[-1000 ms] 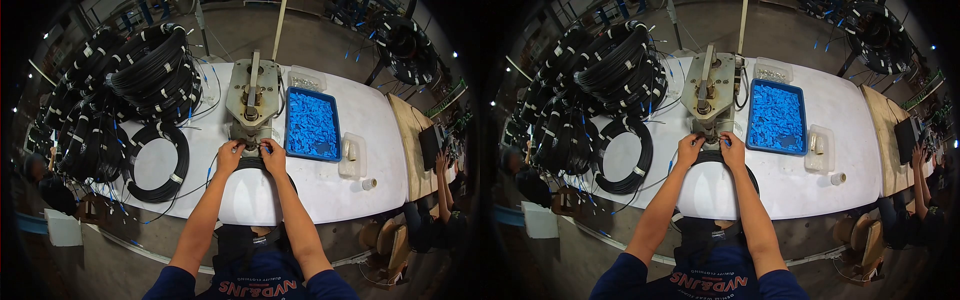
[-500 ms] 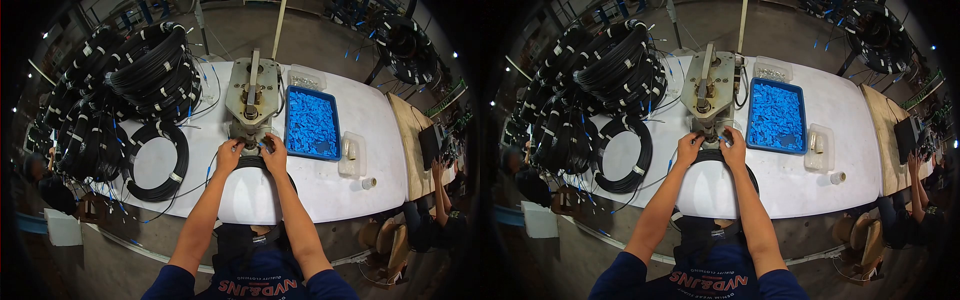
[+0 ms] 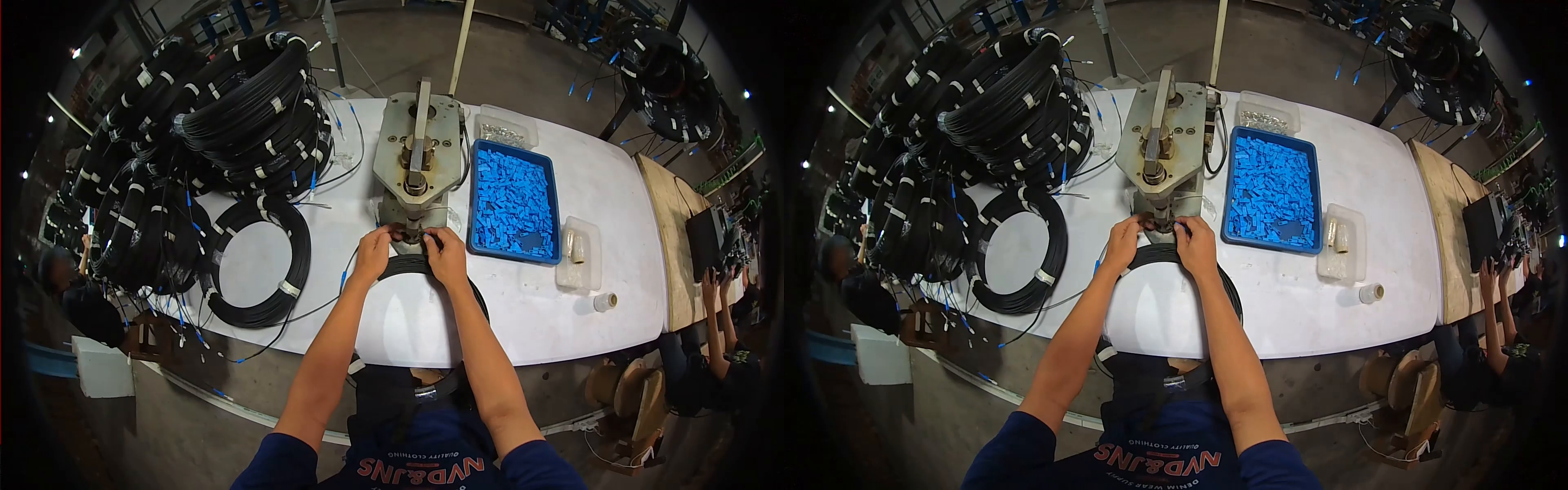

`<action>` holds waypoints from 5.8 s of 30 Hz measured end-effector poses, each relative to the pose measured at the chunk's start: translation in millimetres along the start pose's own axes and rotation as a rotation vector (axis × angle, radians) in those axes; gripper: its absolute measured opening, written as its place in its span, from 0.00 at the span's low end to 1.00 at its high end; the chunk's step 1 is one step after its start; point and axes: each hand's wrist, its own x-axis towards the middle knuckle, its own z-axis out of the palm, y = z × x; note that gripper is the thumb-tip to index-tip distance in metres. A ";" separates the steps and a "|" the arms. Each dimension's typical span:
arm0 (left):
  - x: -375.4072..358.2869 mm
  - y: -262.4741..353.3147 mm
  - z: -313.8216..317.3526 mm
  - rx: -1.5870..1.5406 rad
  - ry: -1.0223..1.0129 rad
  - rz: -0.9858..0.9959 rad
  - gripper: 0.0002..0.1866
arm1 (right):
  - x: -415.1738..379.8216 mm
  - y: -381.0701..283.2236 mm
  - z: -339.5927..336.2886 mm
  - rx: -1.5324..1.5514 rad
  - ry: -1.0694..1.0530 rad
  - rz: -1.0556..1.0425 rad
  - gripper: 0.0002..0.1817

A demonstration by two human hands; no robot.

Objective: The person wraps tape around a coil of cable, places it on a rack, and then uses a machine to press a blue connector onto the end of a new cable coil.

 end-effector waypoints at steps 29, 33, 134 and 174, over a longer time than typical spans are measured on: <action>-4.9 16.9 3.6 0.280 0.055 0.003 0.13 | 2.9 -9.9 -3.5 -0.012 -0.054 0.212 0.09; -4.6 15.3 5.9 0.283 0.079 0.036 0.14 | 1.7 -4.6 -0.2 -0.006 -0.036 0.179 0.09; -2.9 2.9 -6.0 0.016 -0.015 -0.077 0.21 | 2.3 2.0 0.2 0.085 -0.087 0.273 0.13; -7.5 21.0 6.7 0.349 0.073 0.127 0.07 | 0.6 -1.4 -2.1 0.003 -0.124 0.187 0.10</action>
